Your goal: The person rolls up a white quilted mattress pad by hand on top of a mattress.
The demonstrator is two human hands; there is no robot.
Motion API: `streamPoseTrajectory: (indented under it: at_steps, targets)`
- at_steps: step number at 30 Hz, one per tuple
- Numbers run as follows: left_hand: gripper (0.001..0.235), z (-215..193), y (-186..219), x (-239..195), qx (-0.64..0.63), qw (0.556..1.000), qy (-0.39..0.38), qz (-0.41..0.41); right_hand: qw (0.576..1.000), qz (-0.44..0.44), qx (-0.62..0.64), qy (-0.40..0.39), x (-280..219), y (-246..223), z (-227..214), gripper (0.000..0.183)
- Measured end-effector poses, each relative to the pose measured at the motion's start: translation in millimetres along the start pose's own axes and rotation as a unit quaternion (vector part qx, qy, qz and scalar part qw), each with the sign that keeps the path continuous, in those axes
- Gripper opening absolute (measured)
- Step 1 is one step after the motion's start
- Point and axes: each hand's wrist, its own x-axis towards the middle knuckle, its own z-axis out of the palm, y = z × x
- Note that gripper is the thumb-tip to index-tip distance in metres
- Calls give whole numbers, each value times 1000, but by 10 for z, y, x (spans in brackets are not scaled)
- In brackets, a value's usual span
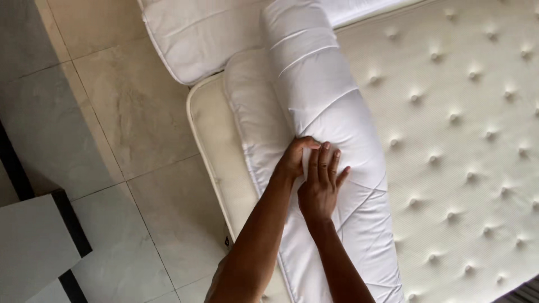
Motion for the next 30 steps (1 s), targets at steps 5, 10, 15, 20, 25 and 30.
streamPoseTrajectory:
  at_steps: [5, 10, 15, 20, 25, 30]
  targets:
    - [29, -280, 78, -79, 42, 995, 88, 15, 995, -47, 58, -73, -101, 133, 606, 90]
    - [65, 425, 113, -655, 99, 959, 152, 220, 986, -53, 99, -120, -126, 178, 732, 92]
    - [89, 1352, 226, -1433, 433, 736, 364, 372, 960, -47, 128, -246, -49, 219, 493, 88]
    - [82, 1111, 137, -1395, 554, 595, 345, 469, 946, -13, 87, -313, -327, 523, -272, 89]
    - [101, 1060, -502, -1607, 570, 603, 390, 400, 945, 83, 66, -310, -1278, 1207, -721, 80]
    - [88, 931, -2100, -2206, 662, 541, 385, 349, 913, 97, 88, -386, -2234, 1734, -943, 73]
